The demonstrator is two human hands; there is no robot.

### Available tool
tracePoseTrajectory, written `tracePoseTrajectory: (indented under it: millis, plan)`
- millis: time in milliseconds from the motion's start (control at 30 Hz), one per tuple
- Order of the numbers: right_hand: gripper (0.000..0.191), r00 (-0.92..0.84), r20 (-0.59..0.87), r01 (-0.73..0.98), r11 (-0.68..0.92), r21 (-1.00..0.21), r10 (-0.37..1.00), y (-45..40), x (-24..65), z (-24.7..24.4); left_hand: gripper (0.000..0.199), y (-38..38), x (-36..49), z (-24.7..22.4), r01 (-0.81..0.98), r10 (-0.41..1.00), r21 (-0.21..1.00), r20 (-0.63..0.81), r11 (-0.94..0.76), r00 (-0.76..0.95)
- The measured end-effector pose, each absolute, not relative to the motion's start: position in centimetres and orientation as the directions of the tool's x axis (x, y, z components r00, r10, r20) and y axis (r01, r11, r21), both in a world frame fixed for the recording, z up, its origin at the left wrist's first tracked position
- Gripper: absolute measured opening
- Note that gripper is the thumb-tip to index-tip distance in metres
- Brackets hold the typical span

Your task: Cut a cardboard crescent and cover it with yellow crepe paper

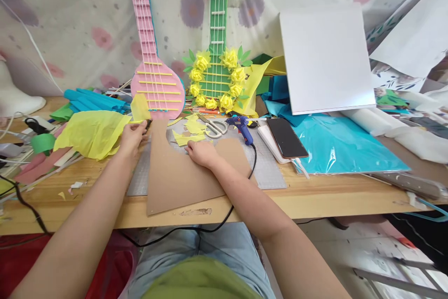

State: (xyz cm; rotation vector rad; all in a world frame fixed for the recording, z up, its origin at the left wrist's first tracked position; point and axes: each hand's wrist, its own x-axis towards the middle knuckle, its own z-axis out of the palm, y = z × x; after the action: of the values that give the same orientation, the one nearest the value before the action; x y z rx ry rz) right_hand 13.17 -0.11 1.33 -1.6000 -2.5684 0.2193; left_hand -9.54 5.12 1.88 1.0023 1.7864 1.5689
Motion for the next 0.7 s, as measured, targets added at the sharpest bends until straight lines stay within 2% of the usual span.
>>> tracePoseTrajectory:
  millis: [67, 100, 233, 367, 567, 700]
  plan:
    - [0.036, -0.412, 0.018, 0.897, 0.409, -0.165, 0.911, -0.1, 13.1, 1.3, 0.023, 3.7, -8.8, 1.6, 0.033, 0.880, 0.991, -0.100, 0.130, -0.464]
    - [0.035, -0.405, 0.016, 0.901, 0.402, -0.163, 0.914, 0.0, 13.0, 1.4, 0.022, 3.1, -8.4, 1.5, 0.019, 0.911, 0.985, -0.149, 0.169, -0.384]
    - [0.028, -0.371, -0.003, 0.915, 0.364, -0.174, 0.929, 0.7, 13.4, 2.3, 0.030, 2.0, -7.3, 0.8, -0.005, 0.937, 0.991, -0.127, 0.133, -0.325]
    - [0.021, -0.244, -0.002, 0.954, 0.239, -0.183, 0.970, 3.0, 15.3, 3.5, 0.032, 1.9, -7.0, 0.2, -0.084, 0.938, 0.992, -0.113, 0.091, -0.328]
    - [0.028, -0.178, 0.041, 0.977, 0.182, -0.114, 0.983, 5.6, 17.3, 2.9, 0.027, 1.6, -8.1, 1.3, -0.140, 0.929, 0.981, -0.177, 0.138, -0.326]
    - [0.033, -0.119, 0.041, 0.986, 0.123, -0.112, 0.992, 6.8, 17.2, 2.5, 0.026, 0.9, -11.8, 2.8, -0.153, 0.951, 0.971, -0.216, 0.185, -0.220]
